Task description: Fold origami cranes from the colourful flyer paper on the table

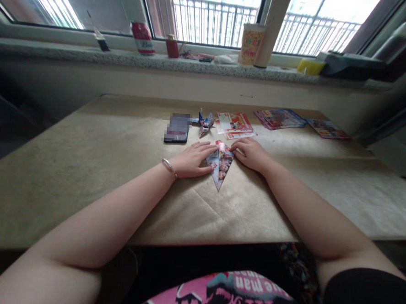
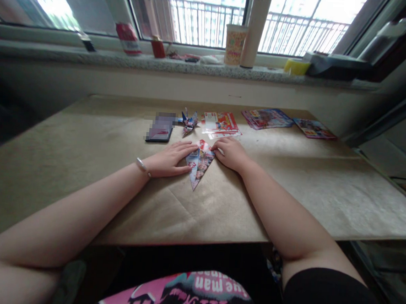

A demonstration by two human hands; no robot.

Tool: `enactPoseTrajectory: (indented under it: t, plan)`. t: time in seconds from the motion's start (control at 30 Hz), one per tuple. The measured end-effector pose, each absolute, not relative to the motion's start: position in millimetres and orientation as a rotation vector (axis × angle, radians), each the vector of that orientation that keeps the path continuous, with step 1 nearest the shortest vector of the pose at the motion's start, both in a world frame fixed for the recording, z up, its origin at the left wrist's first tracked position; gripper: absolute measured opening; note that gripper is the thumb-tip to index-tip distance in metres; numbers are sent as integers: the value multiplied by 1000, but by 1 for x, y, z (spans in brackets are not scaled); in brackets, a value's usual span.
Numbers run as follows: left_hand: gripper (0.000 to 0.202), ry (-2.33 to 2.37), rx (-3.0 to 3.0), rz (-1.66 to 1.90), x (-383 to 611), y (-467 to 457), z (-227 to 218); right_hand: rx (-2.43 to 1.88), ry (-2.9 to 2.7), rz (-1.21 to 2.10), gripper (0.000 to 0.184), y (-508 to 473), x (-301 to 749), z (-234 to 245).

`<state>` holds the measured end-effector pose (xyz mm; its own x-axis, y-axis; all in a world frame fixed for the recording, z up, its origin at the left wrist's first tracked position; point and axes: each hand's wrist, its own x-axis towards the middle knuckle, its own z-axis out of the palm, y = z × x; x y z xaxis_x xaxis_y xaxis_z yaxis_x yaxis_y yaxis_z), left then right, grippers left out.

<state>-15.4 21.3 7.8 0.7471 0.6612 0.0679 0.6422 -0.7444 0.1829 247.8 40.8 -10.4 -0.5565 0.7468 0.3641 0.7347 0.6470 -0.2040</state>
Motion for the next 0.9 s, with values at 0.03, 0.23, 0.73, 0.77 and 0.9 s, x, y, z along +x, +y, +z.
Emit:
enactPoseTrajectory:
  t: [0.03,0.23,0.73,0.77,0.9]
  plan:
    - [72,1042,2794,212,-16,22,7,-1149,-2459,38,23,40,246,-10]
    - [74,1042,2766,225,-17,23,3,-1132,-2458,28,25,34,238,-7]
    - [76,1082,2759,146,-15,21,7,-1294,-2034,633,54,40,244,-7]
    - [77,1084,2756,139,-15,21,8,-1316,-2026,637,57,39,245,-7]
    - [77,1091,2748,118,-15,20,9,-1364,-2118,511,53,39,245,-4]
